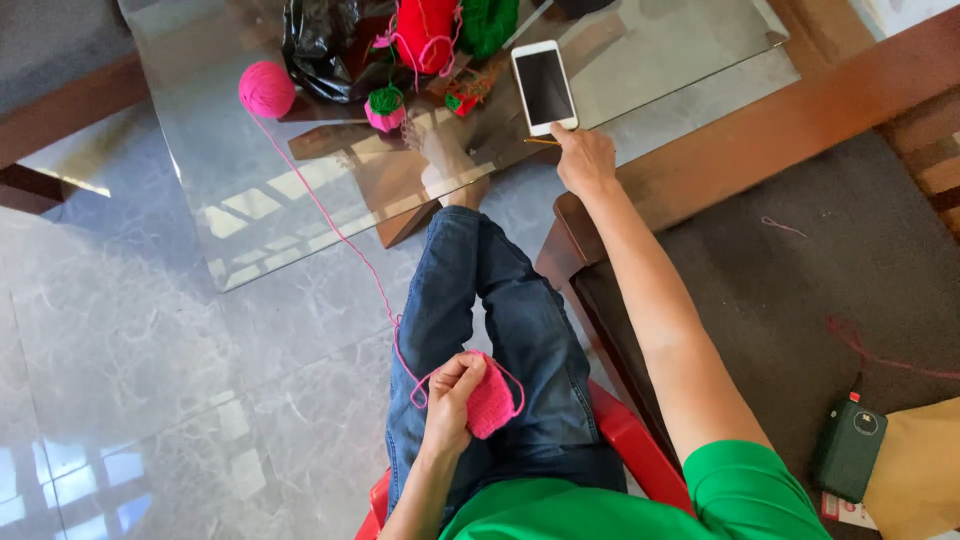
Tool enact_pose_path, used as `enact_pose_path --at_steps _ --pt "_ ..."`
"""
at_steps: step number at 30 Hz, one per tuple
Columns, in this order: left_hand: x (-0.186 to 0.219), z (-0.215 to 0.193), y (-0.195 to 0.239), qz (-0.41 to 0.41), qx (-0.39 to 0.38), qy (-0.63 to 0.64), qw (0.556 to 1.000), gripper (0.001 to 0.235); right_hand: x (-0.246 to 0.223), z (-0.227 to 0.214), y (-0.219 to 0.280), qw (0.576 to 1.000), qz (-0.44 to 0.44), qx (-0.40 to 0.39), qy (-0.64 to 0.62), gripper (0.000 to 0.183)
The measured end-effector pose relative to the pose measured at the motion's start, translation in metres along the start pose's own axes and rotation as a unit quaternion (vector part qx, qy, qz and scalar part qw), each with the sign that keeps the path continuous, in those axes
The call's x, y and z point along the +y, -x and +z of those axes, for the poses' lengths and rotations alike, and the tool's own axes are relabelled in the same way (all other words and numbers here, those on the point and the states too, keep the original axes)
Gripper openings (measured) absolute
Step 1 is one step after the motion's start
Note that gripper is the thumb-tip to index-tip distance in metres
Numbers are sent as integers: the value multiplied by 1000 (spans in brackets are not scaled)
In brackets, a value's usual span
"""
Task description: The person is using a crochet hook and pink yarn to create a small fabric piece while sitting in a chair.
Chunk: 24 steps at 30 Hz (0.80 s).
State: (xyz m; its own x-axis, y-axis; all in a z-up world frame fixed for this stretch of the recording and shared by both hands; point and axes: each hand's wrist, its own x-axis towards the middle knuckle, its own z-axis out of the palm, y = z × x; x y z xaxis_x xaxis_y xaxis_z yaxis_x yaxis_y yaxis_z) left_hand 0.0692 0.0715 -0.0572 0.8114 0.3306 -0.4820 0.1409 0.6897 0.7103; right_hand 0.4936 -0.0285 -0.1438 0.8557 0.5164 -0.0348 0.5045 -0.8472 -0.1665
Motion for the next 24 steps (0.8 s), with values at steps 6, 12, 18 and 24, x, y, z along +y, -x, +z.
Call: enact_pose_path --at_steps 6,12,18,24 --pt "-12 -18 12 23 25 -11 999 7 -31 -41 42 974 -80 202 -65 38" --pt "7 -15 50 64 14 -59 996 9 -80 -70 154 929 -152 254 -221 24" --pt "16 -8 72 53 4 -103 993 11 -96 -67 216 901 -181 142 -369 37" --pt "-4 1 82 123 43 -65 989 7 -120 -130 299 839 -223 222 -444 25"
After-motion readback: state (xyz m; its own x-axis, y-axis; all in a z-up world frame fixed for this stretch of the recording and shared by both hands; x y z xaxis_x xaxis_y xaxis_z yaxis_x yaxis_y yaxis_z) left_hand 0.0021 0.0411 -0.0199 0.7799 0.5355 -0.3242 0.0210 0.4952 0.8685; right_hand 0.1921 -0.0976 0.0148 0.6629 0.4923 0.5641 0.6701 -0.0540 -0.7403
